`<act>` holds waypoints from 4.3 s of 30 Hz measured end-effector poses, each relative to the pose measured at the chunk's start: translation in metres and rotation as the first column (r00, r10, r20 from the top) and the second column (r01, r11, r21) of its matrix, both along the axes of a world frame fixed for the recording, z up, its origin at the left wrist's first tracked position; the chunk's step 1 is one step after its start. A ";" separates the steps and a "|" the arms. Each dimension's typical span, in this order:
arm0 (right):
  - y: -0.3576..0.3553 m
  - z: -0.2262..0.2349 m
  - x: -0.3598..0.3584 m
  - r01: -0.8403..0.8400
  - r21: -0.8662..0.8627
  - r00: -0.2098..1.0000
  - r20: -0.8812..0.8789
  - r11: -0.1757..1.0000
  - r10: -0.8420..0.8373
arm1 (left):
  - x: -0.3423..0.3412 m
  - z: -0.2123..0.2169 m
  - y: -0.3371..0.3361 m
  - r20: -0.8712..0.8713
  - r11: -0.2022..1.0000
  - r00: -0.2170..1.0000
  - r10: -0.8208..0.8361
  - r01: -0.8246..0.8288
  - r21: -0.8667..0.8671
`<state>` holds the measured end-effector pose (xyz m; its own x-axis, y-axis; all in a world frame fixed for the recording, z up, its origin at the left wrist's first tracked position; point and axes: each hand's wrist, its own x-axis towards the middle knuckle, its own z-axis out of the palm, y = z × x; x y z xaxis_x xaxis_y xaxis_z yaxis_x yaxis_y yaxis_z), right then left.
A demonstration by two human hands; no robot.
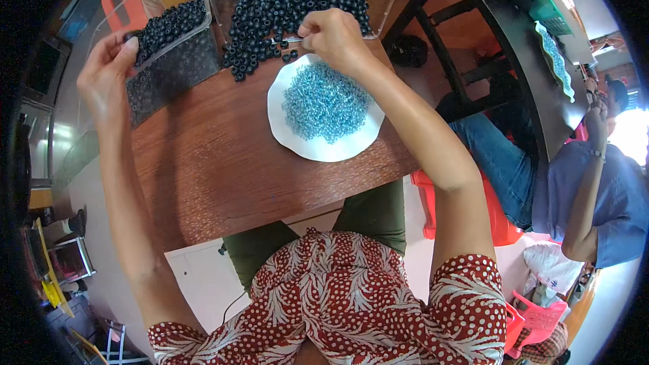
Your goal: Assembling small jewelry parts by placing tiny blue beads into black circular bases.
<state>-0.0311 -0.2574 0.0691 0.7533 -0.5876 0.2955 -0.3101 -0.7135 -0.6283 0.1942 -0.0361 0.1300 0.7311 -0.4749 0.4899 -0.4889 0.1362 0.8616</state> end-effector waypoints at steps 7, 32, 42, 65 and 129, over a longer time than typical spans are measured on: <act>-0.013 -0.021 0.045 -0.071 -0.195 0.887 -0.462 0.978 -0.028 | -0.018 -0.020 -0.004 0.389 0.953 0.884 0.258 -0.298 0.045; 0.120 0.030 -0.050 -0.362 -0.302 0.916 0.058 0.882 0.396 | -0.175 -0.083 0.019 -0.775 0.820 0.326 -0.541 0.409 -0.399; 0.135 0.030 -0.075 -0.343 -0.002 0.933 0.118 0.939 0.341 | -0.187 -0.093 0.039 -0.758 0.689 -0.035 -0.651 0.390 -0.611; 0.174 0.007 -0.095 -0.202 0.550 0.937 0.350 0.810 -0.004 | -0.213 -0.098 0.048 -0.703 0.639 -0.042 -0.710 0.380 -0.669; -0.043 -0.012 0.024 0.186 -0.155 0.982 -0.008 0.970 -0.190 | -0.172 -0.131 0.025 -0.694 0.647 -0.047 -0.718 0.323 -0.691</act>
<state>-0.0074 -0.3002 0.0571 0.6410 -0.6685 0.3772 -0.4606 -0.7281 -0.5076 0.0226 -0.0110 -0.0011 0.2756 -0.9579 -0.0805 0.8813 0.2183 0.4191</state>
